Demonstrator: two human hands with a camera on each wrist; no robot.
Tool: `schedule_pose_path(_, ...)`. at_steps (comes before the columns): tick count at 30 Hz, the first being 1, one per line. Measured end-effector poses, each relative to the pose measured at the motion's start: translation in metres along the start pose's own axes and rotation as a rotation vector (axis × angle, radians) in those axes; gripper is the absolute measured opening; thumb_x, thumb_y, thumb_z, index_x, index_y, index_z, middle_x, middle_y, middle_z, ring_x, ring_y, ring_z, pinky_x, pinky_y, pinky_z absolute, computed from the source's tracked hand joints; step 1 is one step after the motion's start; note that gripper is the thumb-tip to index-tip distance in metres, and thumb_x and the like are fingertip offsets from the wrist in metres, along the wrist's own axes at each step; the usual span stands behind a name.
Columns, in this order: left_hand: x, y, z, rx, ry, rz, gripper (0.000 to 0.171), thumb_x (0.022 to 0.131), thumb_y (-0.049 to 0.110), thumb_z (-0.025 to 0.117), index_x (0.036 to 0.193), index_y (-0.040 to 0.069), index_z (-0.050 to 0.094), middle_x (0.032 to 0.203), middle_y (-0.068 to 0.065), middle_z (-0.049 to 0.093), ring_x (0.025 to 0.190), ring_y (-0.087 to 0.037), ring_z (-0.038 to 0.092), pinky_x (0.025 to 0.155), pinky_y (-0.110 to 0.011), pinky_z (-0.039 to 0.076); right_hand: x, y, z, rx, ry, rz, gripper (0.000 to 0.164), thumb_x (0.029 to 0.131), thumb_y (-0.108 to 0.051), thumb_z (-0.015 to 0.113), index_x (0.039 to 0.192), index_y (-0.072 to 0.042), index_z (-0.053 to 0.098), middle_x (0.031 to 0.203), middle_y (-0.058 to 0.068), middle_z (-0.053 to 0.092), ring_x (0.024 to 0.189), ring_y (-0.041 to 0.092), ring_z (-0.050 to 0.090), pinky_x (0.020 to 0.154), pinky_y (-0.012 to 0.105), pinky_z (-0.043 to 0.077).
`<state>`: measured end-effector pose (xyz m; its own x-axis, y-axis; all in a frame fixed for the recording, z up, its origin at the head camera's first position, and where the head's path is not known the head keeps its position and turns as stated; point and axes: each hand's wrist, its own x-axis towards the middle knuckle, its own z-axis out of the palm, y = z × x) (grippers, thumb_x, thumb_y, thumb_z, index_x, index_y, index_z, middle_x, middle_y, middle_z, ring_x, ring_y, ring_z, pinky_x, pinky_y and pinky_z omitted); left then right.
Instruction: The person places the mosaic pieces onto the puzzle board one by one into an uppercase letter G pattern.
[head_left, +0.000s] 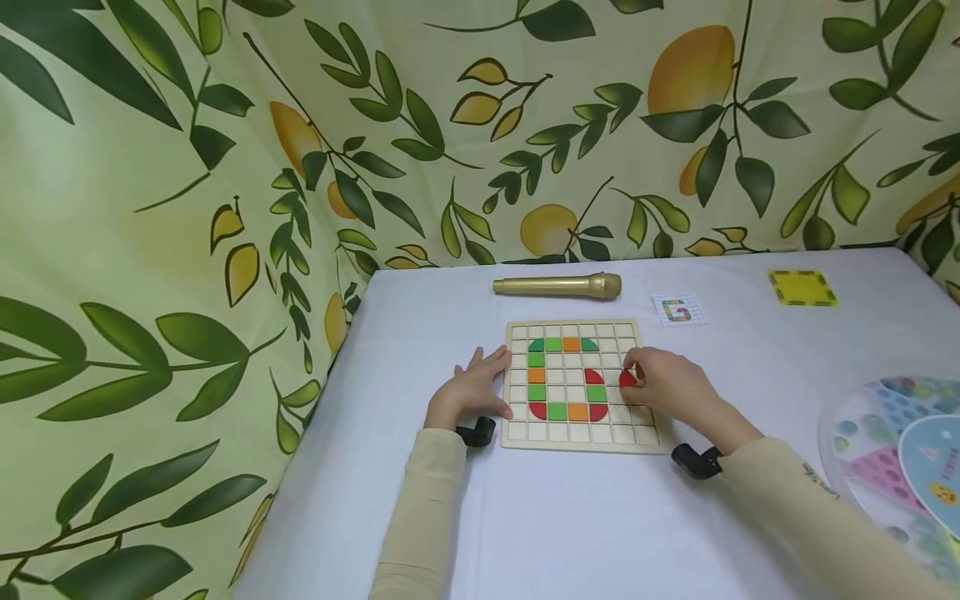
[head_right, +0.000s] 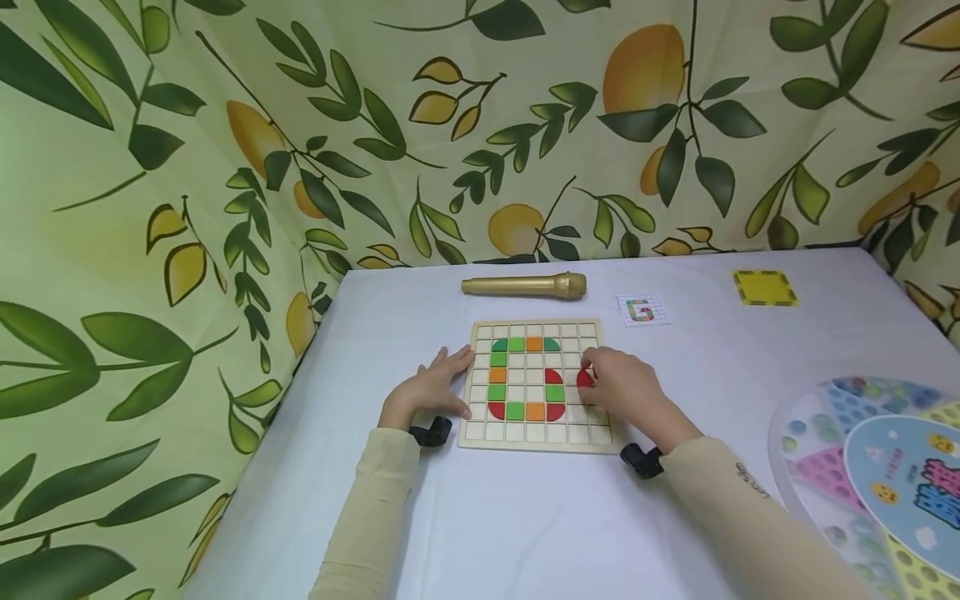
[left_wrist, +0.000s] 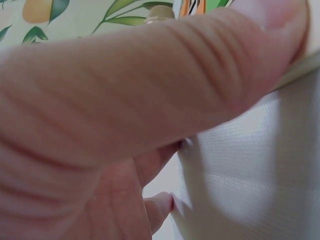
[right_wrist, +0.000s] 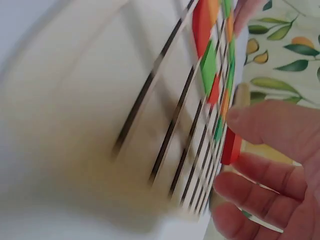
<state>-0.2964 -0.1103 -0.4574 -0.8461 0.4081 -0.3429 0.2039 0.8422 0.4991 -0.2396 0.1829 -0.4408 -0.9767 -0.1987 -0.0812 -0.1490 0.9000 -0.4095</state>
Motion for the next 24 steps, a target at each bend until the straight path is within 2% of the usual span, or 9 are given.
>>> schedule_pose_path(8, -0.002, 0.003, 0.0, -0.003, -0.005, -0.005, 0.104, 0.063, 0.024, 0.084, 0.147, 0.021, 0.023, 0.154, 0.009, 0.012, 0.141, -0.023, -0.007, 0.108, -0.058, -0.002, 0.027, -0.033, 0.019, 0.007, 0.069, -0.068, 0.03, 0.076, -0.023, 0.074, 0.096, -0.004, 0.062, 0.08, 0.004, 0.055, 0.065, 0.018, 0.049, 0.05, 0.028, 0.041)
schedule_pose_path(12, 0.001, 0.003, 0.0, 0.002, -0.008, 0.005, 0.104, 0.063, 0.024, 0.084, 0.147, 0.021, 0.023, 0.154, 0.01, 0.012, 0.141, -0.023, -0.007, 0.108, -0.058, -0.002, 0.035, -0.037, 0.027, -0.016, 0.088, -0.095, 0.028, 0.075, -0.023, 0.073, 0.092, -0.004, 0.062, 0.081, 0.005, 0.055, 0.066, 0.018, 0.049, 0.051, 0.027, 0.042)
schedule_pose_path(18, 0.004, -0.001, 0.0, 0.023, 0.0, 0.024, 0.105, 0.062, 0.025, 0.085, 0.147, 0.021, 0.023, 0.154, 0.009, 0.012, 0.141, -0.024, -0.007, 0.107, -0.059, -0.002, 0.04, -0.038, 0.032, -0.042, 0.09, -0.075, 0.029, 0.075, -0.026, 0.074, 0.09, -0.005, 0.062, 0.082, 0.007, 0.053, 0.066, 0.02, 0.046, 0.05, 0.027, 0.039)
schedule_pose_path(24, 0.003, -0.004, 0.0, 0.017, 0.004, 0.016, 0.106, 0.061, 0.025, 0.085, 0.147, 0.021, 0.023, 0.154, 0.009, 0.012, 0.141, -0.024, -0.007, 0.107, -0.06, -0.002, 0.043, -0.04, 0.036, -0.029, 0.078, -0.062, 0.031, 0.075, -0.029, 0.075, 0.09, -0.005, 0.062, 0.081, 0.007, 0.052, 0.064, 0.019, 0.047, 0.049, 0.027, 0.038)
